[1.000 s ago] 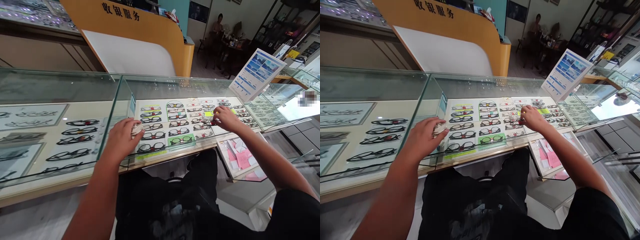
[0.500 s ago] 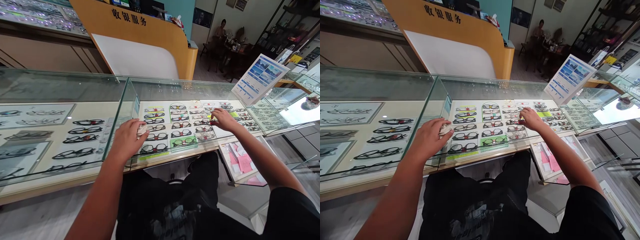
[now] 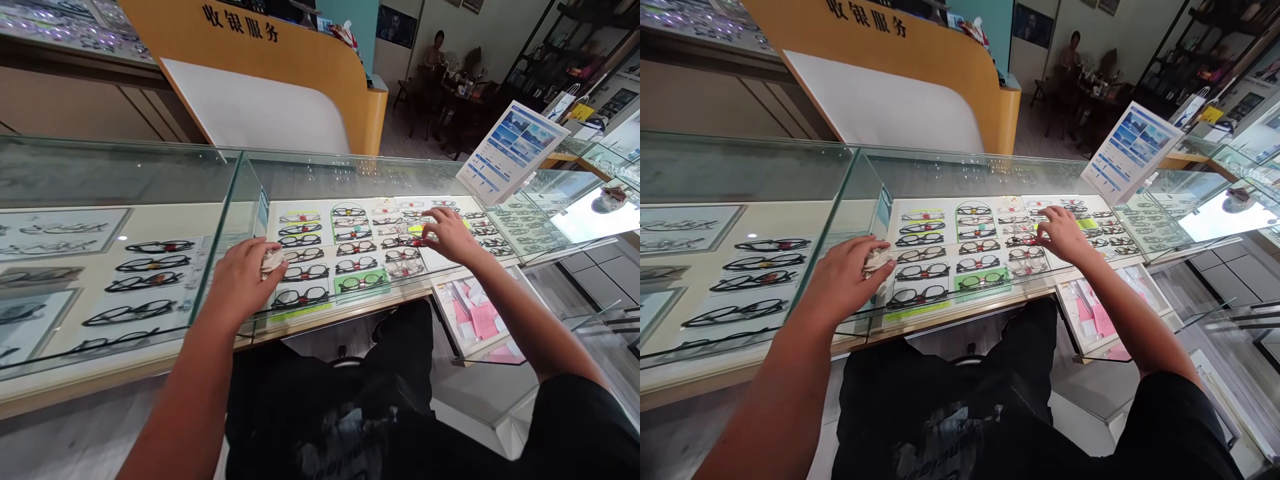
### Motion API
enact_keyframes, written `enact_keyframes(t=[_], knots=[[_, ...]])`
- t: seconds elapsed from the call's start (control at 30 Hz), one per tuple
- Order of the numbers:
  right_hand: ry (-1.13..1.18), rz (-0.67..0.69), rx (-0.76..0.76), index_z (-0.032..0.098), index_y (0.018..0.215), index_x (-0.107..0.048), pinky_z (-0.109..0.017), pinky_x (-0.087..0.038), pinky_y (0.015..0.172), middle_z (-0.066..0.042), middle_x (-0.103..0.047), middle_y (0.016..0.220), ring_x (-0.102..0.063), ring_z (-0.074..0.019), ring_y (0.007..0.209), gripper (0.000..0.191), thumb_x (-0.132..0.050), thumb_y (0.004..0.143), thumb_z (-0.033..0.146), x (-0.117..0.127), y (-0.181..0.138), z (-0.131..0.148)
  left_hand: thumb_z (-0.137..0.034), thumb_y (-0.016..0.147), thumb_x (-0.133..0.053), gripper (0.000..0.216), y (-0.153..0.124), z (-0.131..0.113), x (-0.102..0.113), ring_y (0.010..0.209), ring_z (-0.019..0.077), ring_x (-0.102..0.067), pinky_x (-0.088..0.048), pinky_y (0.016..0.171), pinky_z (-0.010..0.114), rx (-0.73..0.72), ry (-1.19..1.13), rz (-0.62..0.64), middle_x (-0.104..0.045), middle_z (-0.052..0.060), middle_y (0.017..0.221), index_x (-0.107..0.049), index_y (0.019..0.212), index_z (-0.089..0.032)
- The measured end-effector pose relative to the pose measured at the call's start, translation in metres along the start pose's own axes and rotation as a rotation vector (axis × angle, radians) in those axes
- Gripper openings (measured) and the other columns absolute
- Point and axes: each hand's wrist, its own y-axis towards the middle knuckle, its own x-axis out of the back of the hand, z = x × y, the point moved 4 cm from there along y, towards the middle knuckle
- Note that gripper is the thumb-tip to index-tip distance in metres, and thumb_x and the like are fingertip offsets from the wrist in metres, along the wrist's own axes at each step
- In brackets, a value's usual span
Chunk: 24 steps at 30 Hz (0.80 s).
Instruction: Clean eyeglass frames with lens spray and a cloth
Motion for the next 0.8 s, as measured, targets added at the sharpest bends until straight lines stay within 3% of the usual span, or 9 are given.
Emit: enact_keyframes(t=[0.1, 0.2, 0.27, 0.33, 0.4, 0.47, 0.57, 0.7, 0.8], knots=[[0.269, 0.061, -0.019, 0.024, 0.106, -0.077, -0.041, -0.055, 0.097, -0.010, -0.074, 0.119, -0.067, -0.0285, 0.112, 0.029, -0.054, 0.108, 0.042, 0.043, -0.028, 0.007, -0.055, 0.096, -0.039, 0.057, -0.001, -0.003, 0.003, 0.147, 0.0372, -0.054, -0.043, 0.123, 0.053, -0.004, -0.014, 0.008, -0.064, 0.020, 0.149, -0.065, 0.130, -0.017], [0.457, 0.388, -0.080, 0.028, 0.102, -0.078, -0.035, -0.057, 0.082, -0.007, -0.077, 0.100, -0.072, -0.0238, 0.090, 0.034, -0.053, 0.105, 0.050, 0.060, -0.067, 0.010, -0.056, 0.096, -0.037, 0.060, -0.002, -0.005, 0.004, 0.146, 0.0370, -0.054, -0.043, 0.123, 0.053, 0.005, -0.011, 0.011, -0.063, 0.020, 0.149, -0.065, 0.130, -0.016], [0.481, 0.669, -0.171, 0.030, 0.096, -0.080, -0.033, -0.056, 0.076, -0.006, -0.079, 0.093, -0.073, -0.0222, 0.082, 0.027, -0.059, 0.100, 0.045, 0.045, -0.098, 0.005, -0.058, 0.096, -0.035, 0.065, -0.002, -0.005, 0.004, 0.146, 0.0379, -0.054, -0.043, 0.122, 0.054, 0.011, -0.002, 0.009, -0.062, 0.022, 0.149, -0.065, 0.132, -0.014], [0.451, 0.929, -0.288, 0.029, 0.088, -0.081, -0.032, -0.055, 0.070, -0.006, -0.079, 0.088, -0.073, -0.0213, 0.075, 0.021, -0.065, 0.094, 0.041, 0.012, -0.129, -0.008, -0.059, 0.096, -0.033, 0.067, -0.003, -0.005, 0.004, 0.146, 0.0386, -0.055, -0.043, 0.122, 0.055, 0.012, 0.005, -0.002, -0.062, 0.022, 0.149, -0.066, 0.132, -0.012], [0.325, 1.059, -0.390, 0.026, 0.080, -0.079, -0.032, -0.054, 0.066, -0.006, -0.076, 0.079, -0.071, -0.0212, 0.068, 0.021, -0.072, 0.088, 0.044, -0.029, -0.152, -0.028, -0.060, 0.097, -0.032, 0.067, -0.003, -0.006, 0.004, 0.145, 0.0392, -0.055, -0.044, 0.122, 0.055, 0.004, 0.013, -0.012, -0.063, 0.022, 0.148, -0.066, 0.131, -0.013], [0.165, 1.030, -0.418, 0.025, 0.075, -0.078, -0.034, -0.055, 0.067, -0.006, -0.074, 0.073, -0.070, -0.0219, 0.066, 0.024, -0.073, 0.086, 0.046, -0.067, -0.163, -0.049, -0.061, 0.097, -0.033, 0.066, -0.003, -0.006, 0.004, 0.144, 0.0402, -0.056, -0.044, 0.122, 0.057, 0.002, 0.018, -0.022, -0.063, 0.022, 0.147, -0.066, 0.130, -0.014], [0.062, 0.931, -0.424, 0.023, 0.080, -0.079, -0.036, -0.056, 0.073, -0.008, -0.075, 0.080, -0.072, -0.0245, 0.076, 0.022, -0.071, 0.088, 0.041, -0.109, -0.158, -0.075, -0.061, 0.096, -0.034, 0.066, -0.002, -0.007, 0.005, 0.143, 0.0416, -0.056, -0.045, 0.120, 0.059, 0.023, 0.027, -0.030, -0.063, 0.023, 0.146, -0.067, 0.128, -0.013], [-0.090, 0.700, -0.407, 0.016, 0.103, -0.080, -0.040, -0.056, 0.091, -0.021, -0.077, 0.112, -0.071, -0.0319, 0.107, 0.025, -0.060, 0.096, 0.028, -0.138, -0.124, -0.101, -0.061, 0.096, -0.033, 0.067, 0.000, -0.009, 0.006, 0.142, 0.0416, -0.057, -0.044, 0.121, 0.058, 0.037, 0.046, -0.035, -0.065, 0.023, 0.144, -0.068, 0.127, -0.012], [-0.168, 0.526, -0.343, 0.009, 0.125, -0.075, -0.046, -0.052, 0.104, -0.027, -0.064, 0.146, -0.059, -0.0375, 0.132, 0.038, -0.050, 0.098, 0.018, -0.150, -0.094, -0.112, -0.060, 0.096, -0.034, 0.065, 0.001, -0.009, 0.005, 0.140, 0.0412, -0.057, -0.044, 0.121, 0.057, 0.052, 0.062, -0.034, -0.065, 0.022, 0.144, -0.068, 0.125, -0.014]])
